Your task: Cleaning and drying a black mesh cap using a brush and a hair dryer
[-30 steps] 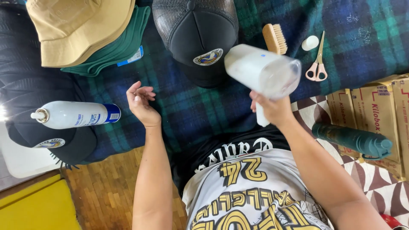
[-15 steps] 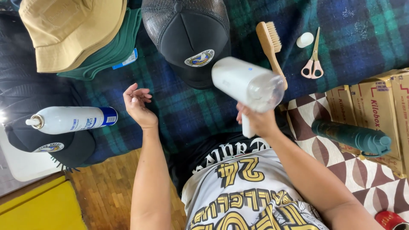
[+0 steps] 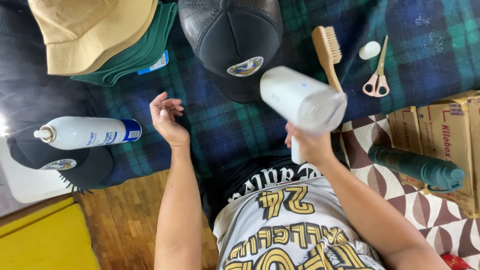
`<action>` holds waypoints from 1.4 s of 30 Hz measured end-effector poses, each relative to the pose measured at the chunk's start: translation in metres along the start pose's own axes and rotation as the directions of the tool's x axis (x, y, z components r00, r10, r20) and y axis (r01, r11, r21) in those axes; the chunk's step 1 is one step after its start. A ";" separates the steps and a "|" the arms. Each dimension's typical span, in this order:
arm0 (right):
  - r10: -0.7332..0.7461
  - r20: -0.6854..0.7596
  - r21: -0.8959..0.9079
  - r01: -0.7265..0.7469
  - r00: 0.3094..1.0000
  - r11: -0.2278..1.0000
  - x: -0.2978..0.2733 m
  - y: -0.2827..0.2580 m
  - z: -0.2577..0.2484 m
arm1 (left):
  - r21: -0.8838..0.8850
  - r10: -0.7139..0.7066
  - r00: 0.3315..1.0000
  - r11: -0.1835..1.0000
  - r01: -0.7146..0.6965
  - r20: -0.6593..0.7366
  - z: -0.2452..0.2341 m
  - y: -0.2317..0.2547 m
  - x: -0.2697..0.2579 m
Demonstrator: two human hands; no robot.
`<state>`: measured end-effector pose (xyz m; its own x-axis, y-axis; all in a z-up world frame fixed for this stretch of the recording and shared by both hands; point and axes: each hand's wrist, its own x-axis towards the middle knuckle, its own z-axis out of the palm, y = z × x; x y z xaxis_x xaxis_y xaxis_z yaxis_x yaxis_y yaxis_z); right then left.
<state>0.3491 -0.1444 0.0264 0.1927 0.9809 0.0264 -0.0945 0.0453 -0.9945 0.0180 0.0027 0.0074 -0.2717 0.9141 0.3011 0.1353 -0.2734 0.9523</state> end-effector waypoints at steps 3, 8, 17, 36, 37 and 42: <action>-0.167 0.644 -0.754 0.657 0.746 0.025 -0.004 -0.041 0.017 | 0.005 0.012 1.000 1.000 -0.012 -0.007 0.001 0.002 0.000; -0.196 0.184 -0.537 0.265 0.963 0.801 0.005 -0.051 0.083 | -0.015 0.002 1.000 1.000 -0.002 -0.006 -0.001 0.003 0.000; -0.211 0.215 -0.639 0.301 0.953 0.708 0.008 -0.049 0.054 | -0.056 -0.028 0.998 0.998 0.025 -0.056 -0.002 0.005 0.000; 0.160 -0.001 0.771 -0.101 0.987 0.628 0.038 -0.094 -0.086 | 0.041 -0.123 0.992 0.992 0.122 0.018 0.007 0.024 -0.002; 0.160 -0.009 0.770 -0.095 0.987 0.631 0.041 -0.094 -0.092 | 0.037 -0.125 0.992 0.992 0.124 0.025 0.007 0.023 -0.002; 0.246 0.061 0.841 -0.182 0.967 0.510 0.060 -0.090 -0.130 | 0.092 -0.113 0.993 0.990 0.109 0.040 0.006 0.022 -0.002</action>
<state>0.4964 -0.1145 0.1047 0.1039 0.9715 -0.2129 -0.9046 0.0034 -0.4263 0.0276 -0.0037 0.0274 -0.2465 0.9505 0.1889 0.1916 -0.1433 0.9710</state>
